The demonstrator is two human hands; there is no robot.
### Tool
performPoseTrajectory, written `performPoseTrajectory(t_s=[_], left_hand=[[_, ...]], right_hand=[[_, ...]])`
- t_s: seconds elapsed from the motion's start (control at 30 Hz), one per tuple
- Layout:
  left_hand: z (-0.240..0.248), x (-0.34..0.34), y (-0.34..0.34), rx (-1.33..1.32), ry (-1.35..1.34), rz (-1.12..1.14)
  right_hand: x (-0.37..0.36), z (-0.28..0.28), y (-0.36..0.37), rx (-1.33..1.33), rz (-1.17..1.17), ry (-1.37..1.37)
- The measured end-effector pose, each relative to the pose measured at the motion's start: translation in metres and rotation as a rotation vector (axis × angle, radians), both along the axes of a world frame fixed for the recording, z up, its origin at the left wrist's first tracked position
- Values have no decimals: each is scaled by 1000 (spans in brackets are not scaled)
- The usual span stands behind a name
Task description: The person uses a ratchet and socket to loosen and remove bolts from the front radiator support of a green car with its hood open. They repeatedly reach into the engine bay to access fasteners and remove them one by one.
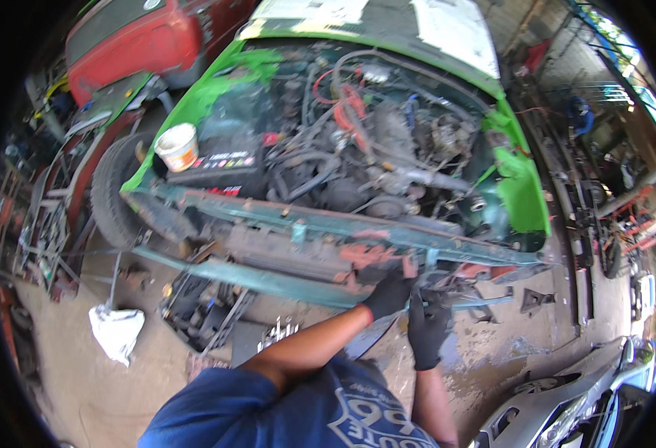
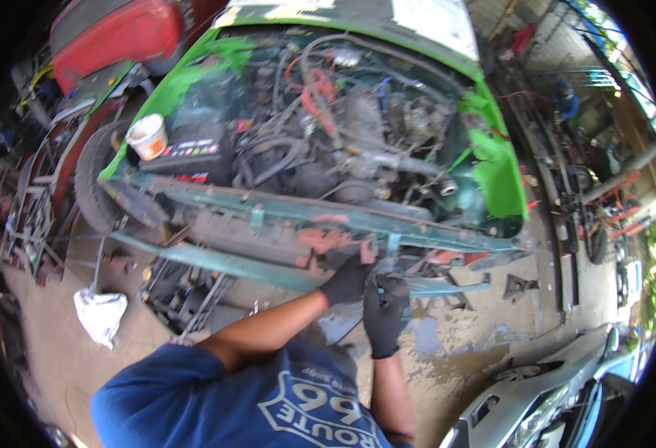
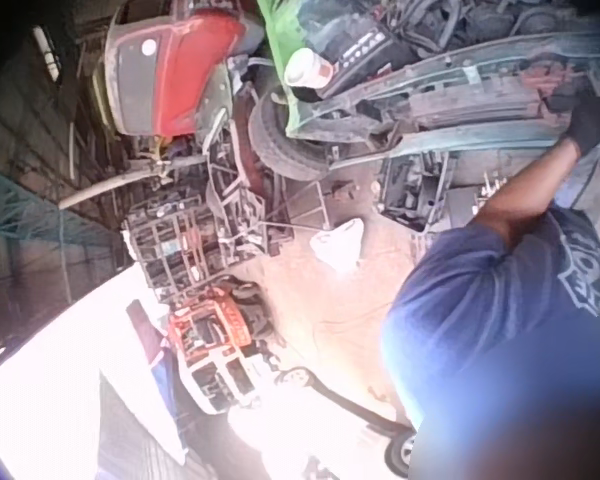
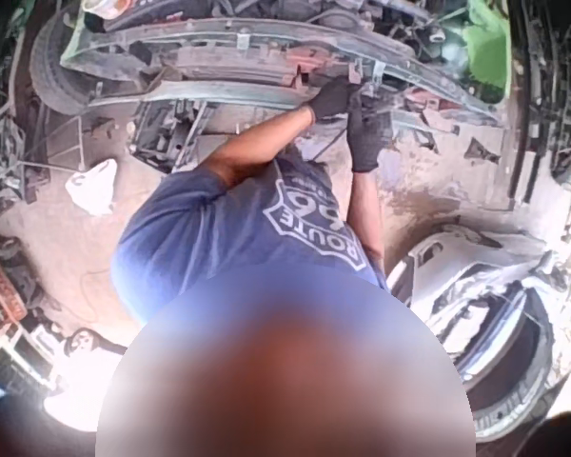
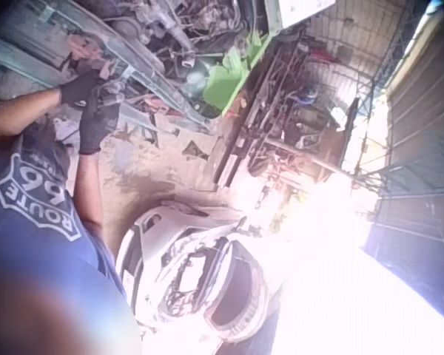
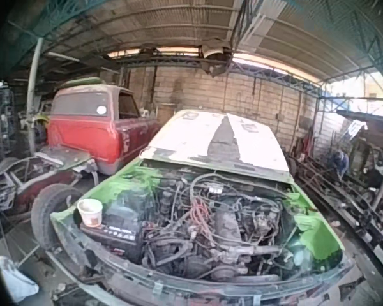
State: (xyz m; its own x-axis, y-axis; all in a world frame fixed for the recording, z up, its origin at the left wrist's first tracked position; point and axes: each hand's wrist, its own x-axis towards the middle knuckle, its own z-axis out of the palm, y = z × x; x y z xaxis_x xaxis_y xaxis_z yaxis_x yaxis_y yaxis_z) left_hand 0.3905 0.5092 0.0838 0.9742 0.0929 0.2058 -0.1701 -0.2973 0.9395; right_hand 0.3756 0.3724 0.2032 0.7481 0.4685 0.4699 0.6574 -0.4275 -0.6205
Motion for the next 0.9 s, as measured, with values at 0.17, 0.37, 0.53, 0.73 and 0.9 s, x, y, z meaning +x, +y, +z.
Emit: performPoseTrajectory(t_s=[0.17,0.37,0.53,0.73,0.9], left_hand=[[12,-1,-1,217,159,11],[29,7,-13,290,-117,191],[30,-12,-11,152,-82,107],[33,-18,-6,-10,-58,114],[45,-27,-11,-90,-4,45]], right_hand=[[3,-7,3,-90,23,41],[13,-40,2,211,-4,402],[5,18,10,29,38,17],[7,5,10,-119,58,-50],[19,-31,-15,-29,-92,292]])
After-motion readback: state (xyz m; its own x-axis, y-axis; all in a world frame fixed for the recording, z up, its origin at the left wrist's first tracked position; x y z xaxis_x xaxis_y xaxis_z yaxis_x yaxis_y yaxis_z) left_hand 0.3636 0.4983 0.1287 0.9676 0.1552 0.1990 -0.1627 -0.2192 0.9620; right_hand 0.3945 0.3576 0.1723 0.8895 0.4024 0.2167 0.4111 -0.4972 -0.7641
